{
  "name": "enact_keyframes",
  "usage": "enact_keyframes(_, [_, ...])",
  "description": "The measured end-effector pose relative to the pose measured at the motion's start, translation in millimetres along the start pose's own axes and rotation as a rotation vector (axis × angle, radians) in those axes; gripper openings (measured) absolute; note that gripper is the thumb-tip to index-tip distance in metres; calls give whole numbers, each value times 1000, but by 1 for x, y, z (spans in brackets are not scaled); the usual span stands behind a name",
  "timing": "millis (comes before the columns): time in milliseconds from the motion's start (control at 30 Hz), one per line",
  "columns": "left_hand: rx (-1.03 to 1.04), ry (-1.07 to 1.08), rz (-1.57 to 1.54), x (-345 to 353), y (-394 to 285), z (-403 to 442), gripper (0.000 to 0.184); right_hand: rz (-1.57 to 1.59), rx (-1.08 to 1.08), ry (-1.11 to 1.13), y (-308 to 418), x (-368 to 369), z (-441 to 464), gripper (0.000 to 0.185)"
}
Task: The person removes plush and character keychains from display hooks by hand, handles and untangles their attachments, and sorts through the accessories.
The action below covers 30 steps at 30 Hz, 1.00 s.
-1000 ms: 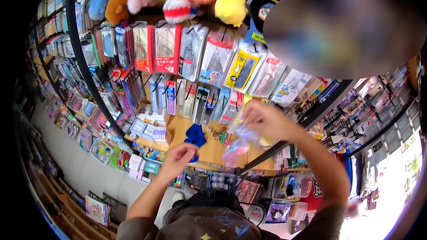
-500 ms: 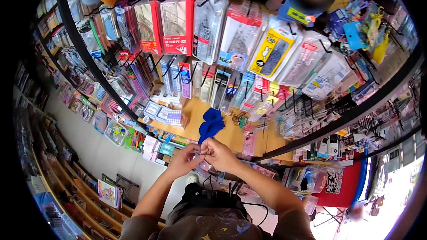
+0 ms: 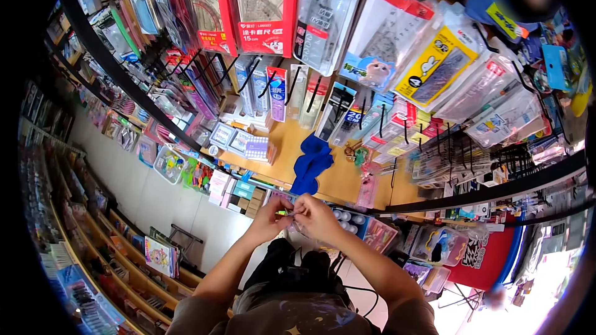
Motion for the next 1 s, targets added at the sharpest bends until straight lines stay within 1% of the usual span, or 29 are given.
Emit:
enact_keyframes(67, [-123, 33, 38, 2, -22, 7, 22, 177, 52, 1, -25, -4, 3, 23])
enact_keyframes(100, [-185, 49, 57, 2, -27, 9, 21, 272, 41, 7, -29, -6, 5, 24])
enact_keyframes(200, [-83, 95, 106, -7, -14, 19, 23, 370, 109, -24, -37, -19, 1, 24])
enact_keyframes(233, [-86, 108, 84, -8, -8, 23, 20, 423, 95, -42, -39, -21, 1, 24])
enact_keyframes(367, [-46, 131, -280, -5, -2, 34, 14, 529, 191, -33, -55, -25, -1, 22])
enact_keyframes(467, [-22, 179, -318, -5, -10, 37, 13, 676, 193, -23, -47, -27, -3, 15])
enact_keyframes(567, [-20, 178, -279, -4, -22, 36, 11, 718, 175, -6, -40, -31, -4, 14])
enact_keyframes(700, [62, 115, -169, 0, -42, 35, 11, 611, 139, 8, -22, -36, -6, 12])
enact_keyframes(800, [50, 100, -139, 2, -50, 32, 11, 530, 112, 53, -9, -37, -7, 13])
enact_keyframes(867, [48, 100, -128, 6, -54, 30, 10, 427, 56, 89, -2, -39, -8, 12])
enact_keyframes(1000, [61, 163, -186, 13, -60, 24, 9, 323, 100, 94, 15, -42, -18, 9])
Point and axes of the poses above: each hand's wrist, its own z-axis towards the middle knuckle, its own x-axis out of the palm, y = z × x, the point moved 6 cm from there along z, towards the middle knuckle, and after that the axes turned 14 degrees about y, right-handed, at the moved point
